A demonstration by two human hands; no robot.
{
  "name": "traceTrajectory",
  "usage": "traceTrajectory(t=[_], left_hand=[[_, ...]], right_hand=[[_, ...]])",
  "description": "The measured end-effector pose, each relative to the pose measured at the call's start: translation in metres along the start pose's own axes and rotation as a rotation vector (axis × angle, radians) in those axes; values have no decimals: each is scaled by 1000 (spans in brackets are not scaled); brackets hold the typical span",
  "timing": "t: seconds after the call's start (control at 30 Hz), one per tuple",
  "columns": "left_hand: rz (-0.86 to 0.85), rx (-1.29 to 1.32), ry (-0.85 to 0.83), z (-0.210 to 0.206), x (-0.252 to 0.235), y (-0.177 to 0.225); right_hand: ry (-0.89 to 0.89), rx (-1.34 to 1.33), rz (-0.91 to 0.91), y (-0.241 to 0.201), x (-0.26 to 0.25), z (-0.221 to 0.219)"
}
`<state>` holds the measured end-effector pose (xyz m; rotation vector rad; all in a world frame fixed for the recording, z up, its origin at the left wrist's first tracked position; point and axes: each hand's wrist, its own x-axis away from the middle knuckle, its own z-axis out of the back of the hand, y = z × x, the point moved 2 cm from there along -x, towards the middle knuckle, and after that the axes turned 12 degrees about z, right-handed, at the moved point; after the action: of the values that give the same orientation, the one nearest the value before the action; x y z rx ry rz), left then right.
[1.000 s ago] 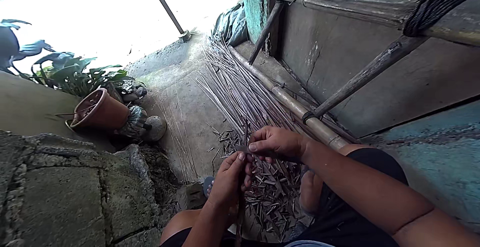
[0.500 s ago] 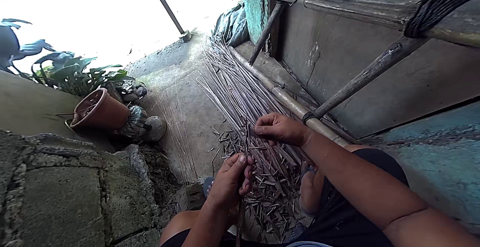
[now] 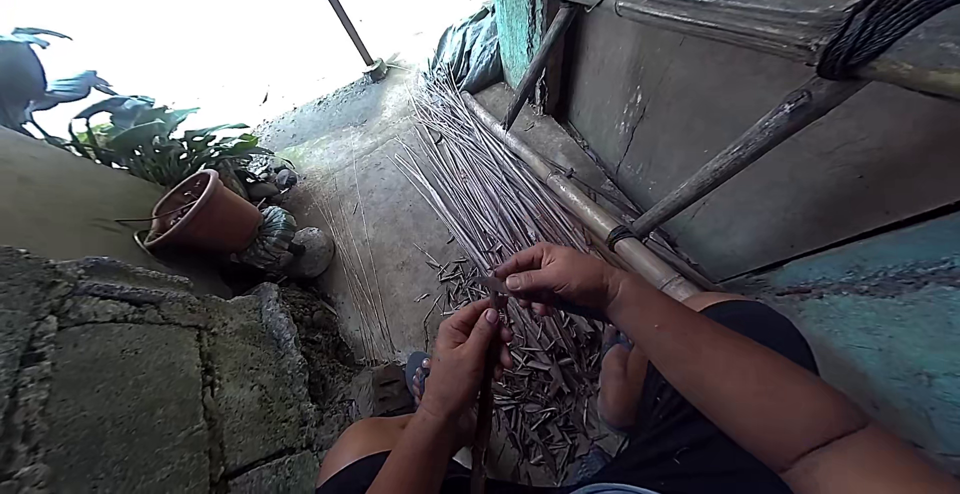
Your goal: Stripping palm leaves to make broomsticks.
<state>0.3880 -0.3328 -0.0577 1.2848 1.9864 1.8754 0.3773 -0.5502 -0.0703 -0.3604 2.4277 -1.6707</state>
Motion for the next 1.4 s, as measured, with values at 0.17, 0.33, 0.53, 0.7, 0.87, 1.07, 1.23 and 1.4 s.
traceTrajectory(t=[0.17, 0.33, 0.53, 0.7, 0.87, 1.07, 1.23, 1.4], left_hand=[[1, -38, 41, -2, -1, 0], [1, -38, 20, -3, -2, 1], [0, -53, -2, -3, 0, 1], [-7, -80, -28, -3, 0, 1], [-9, -124, -44, -2, 1, 0], [115, 169, -166, 1, -4, 0], [227, 580, -425, 2, -5, -1], [218, 615, -513, 1, -6, -4]], right_hand=[[55, 31, -10, -2, 0, 1], [120, 31, 7, -5, -1, 7], [193, 0, 29, -12, -1, 15], [246, -52, 42, -13, -3, 22], [403, -53, 47, -16, -5, 31], [119, -75, 18, -4, -4, 17], [-92, -149, 120, 11, -5, 3], [-61, -106, 212, 8, -7, 7]])
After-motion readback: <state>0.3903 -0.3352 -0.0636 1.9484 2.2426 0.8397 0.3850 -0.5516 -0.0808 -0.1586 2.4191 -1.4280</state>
